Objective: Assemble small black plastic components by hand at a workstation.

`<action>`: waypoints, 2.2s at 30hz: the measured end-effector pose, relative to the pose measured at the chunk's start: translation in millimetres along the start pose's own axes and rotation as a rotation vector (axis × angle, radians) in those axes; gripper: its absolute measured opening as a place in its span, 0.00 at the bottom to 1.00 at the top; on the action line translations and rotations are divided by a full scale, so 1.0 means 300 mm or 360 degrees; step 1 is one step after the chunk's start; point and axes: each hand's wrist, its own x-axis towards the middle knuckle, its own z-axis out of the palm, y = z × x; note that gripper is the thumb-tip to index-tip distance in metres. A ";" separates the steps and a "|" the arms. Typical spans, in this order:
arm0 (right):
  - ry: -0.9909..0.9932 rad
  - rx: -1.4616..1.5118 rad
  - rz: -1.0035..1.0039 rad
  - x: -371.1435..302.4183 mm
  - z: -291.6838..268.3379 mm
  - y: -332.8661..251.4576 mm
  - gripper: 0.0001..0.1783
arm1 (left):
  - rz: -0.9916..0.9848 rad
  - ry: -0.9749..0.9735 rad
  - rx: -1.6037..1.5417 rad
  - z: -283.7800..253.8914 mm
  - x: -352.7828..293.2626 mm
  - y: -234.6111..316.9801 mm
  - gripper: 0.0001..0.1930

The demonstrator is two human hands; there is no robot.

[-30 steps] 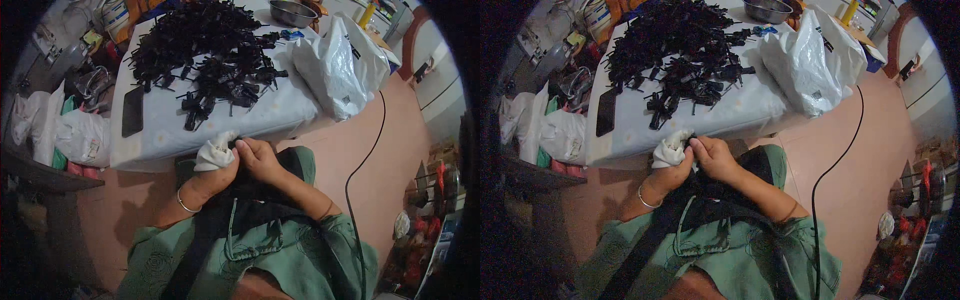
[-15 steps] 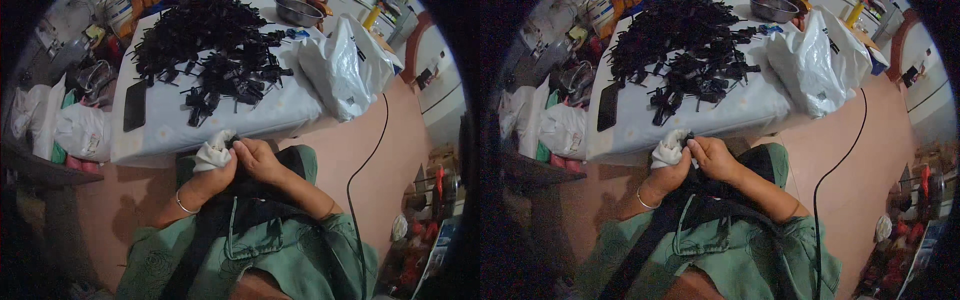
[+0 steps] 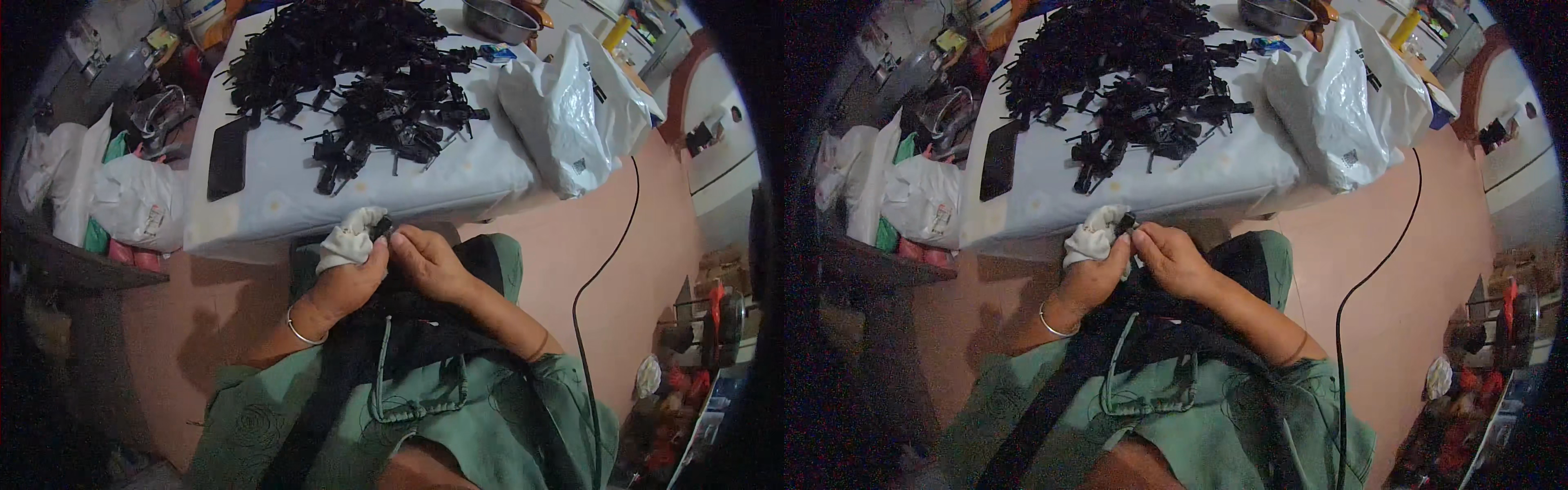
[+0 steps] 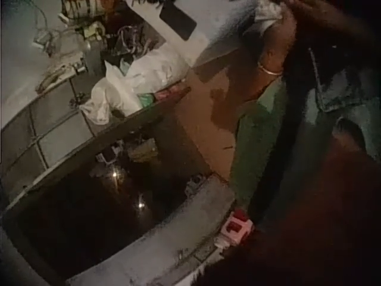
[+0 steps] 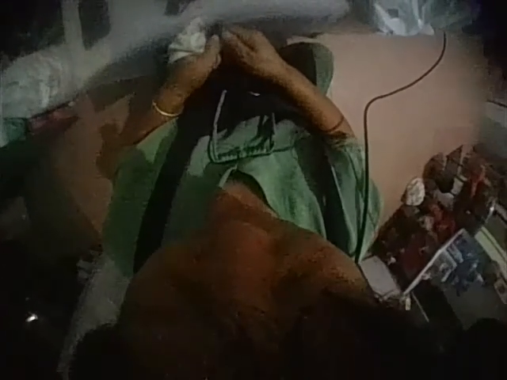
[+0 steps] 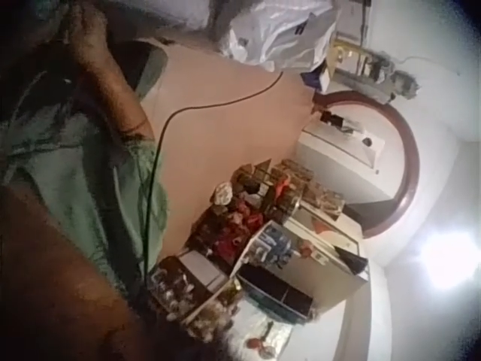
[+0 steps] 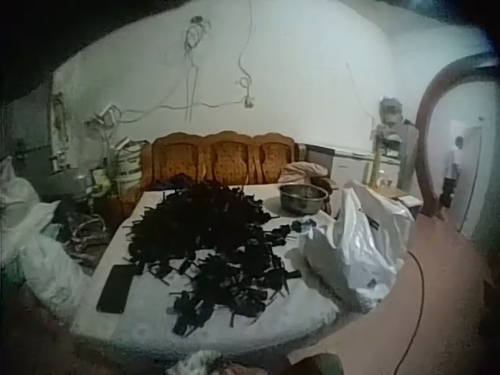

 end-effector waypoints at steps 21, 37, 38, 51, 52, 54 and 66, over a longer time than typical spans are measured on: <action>0.0032 0.0303 0.0062 -0.015 0.007 0.005 0.15 | -0.0391 -0.0206 -0.0042 -0.002 0.004 0.065 0.14; 0.0117 0.0415 0.0100 -0.034 0.023 -0.019 0.16 | -0.0196 -0.0152 0.0023 -0.026 -0.017 0.102 0.13; 0.0122 0.0431 0.0104 -0.039 0.012 -0.021 0.16 | -0.0422 -0.0225 -0.0174 -0.033 -0.011 0.129 0.12; -0.0081 0.0089 -0.0019 -0.025 0.016 -0.062 0.15 | -0.0283 -0.0184 -0.0092 -0.041 -0.038 0.110 0.14; -0.0086 0.0125 -0.0009 -0.025 0.017 -0.067 0.15 | -0.0280 -0.0185 -0.0093 -0.043 -0.036 0.129 0.14; -0.0099 0.0110 -0.0004 -0.022 0.013 -0.075 0.15 | -0.0584 -0.0252 -0.0040 -0.045 -0.027 0.184 0.14; 0.0025 0.0039 0.0069 -0.012 0.024 -0.044 0.13 | 0.0345 -0.0028 0.0347 -0.019 -0.027 0.023 0.14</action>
